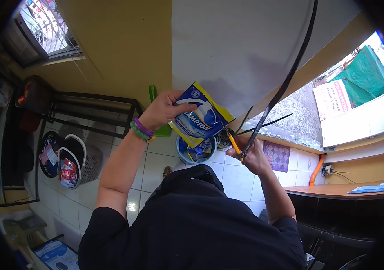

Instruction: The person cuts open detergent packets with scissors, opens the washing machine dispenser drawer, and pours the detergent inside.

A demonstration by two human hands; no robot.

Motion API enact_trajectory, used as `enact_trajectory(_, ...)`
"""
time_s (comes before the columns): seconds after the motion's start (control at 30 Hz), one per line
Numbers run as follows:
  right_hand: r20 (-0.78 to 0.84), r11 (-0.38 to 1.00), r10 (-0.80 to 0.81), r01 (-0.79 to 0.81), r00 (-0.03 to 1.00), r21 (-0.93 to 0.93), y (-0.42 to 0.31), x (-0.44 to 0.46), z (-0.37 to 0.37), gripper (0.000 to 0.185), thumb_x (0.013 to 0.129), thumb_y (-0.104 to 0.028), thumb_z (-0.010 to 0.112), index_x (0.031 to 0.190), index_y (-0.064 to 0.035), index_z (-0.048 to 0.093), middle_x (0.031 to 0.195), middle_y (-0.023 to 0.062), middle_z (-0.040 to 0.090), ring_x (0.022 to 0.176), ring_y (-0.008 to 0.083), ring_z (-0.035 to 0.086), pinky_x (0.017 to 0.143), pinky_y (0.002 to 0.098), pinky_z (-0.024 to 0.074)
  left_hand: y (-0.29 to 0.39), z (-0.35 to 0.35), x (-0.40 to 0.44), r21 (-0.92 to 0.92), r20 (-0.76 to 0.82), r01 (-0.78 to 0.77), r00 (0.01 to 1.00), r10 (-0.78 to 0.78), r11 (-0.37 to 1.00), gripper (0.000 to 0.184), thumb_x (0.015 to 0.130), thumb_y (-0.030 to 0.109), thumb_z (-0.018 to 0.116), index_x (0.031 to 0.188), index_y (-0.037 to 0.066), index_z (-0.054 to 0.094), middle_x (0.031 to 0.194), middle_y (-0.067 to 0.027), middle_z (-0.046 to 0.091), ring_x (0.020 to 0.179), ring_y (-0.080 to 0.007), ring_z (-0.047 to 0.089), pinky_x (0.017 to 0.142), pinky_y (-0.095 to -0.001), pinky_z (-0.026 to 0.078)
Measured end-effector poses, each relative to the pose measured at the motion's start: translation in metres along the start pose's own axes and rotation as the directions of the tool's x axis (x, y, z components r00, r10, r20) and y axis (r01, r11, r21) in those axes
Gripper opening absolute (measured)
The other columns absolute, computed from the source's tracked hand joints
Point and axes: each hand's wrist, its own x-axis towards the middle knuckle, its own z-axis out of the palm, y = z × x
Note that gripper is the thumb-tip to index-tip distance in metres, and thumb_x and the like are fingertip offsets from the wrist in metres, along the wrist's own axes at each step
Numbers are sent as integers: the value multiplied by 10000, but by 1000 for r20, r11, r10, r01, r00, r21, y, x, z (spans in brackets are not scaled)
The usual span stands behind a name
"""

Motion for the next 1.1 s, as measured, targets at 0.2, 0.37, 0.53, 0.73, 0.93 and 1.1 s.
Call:
enact_trajectory(0.2, -24, 1000, 0, -1, 1000, -19, 7, 1, 2, 479, 678, -430, 775, 617, -12, 548, 520, 31, 475, 513, 123, 457, 516, 294, 346, -10, -5, 7, -21, 14, -11, 1000, 12, 1000, 210, 820, 106, 656, 1007, 12, 637, 865, -36, 677, 758, -77, 636, 693, -205, 507)
enact_trajectory(0.37, 8, 1000, -7, 7, 1000, -22, 7, 5, 0, 464, 685, -418, 774, 615, -15, 554, 513, 23, 463, 496, 124, 440, 501, 300, 328, -9, -1, 9, -32, 60, 25, 998, -23, 999, 196, 820, 98, 652, 995, 9, 638, 850, -36, 675, 749, -77, 636, 687, -207, 505)
enact_trajectory(0.53, -42, 999, 49, -49, 998, 18, 7, 4, 2, 469, 669, -419, 787, 609, -19, 550, 509, 22, 464, 488, 118, 451, 488, 306, 325, -9, 0, 10, -48, 52, 31, 998, -28, 998, 183, 821, 107, 653, 976, 10, 642, 838, -33, 674, 737, -79, 636, 684, -208, 504)
enact_trajectory(0.73, 4, 996, 84, -84, 996, 13, 8, 9, -1, 471, 666, -419, 789, 606, -17, 552, 504, 24, 461, 494, 121, 461, 493, 298, 326, -26, -6, 19, -37, 92, 20, 996, -17, 999, 228, 816, 138, 671, 1002, 8, 642, 884, -54, 678, 766, -99, 641, 696, -227, 514)
enact_trajectory(0.93, -36, 999, 43, -43, 998, 21, 13, 12, 4, 484, 682, -442, 764, 603, -24, 533, 491, 9, 437, 469, 112, 418, 471, 299, 273, -30, -6, 25, -20, 121, 19, 993, -16, 1000, 201, 820, 93, 648, 1000, 3, 643, 877, -38, 673, 782, -81, 627, 716, -216, 496)
enact_trajectory(1.1, -77, 998, 52, -54, 996, -25, 18, 10, 8, 488, 687, -431, 765, 585, -15, 529, 492, 7, 435, 472, 103, 405, 473, 299, 273, -30, -5, 27, -61, 127, 67, 990, -59, 996, 204, 816, 86, 648, 1004, 6, 643, 891, -38, 672, 801, -80, 622, 731, -218, 491)
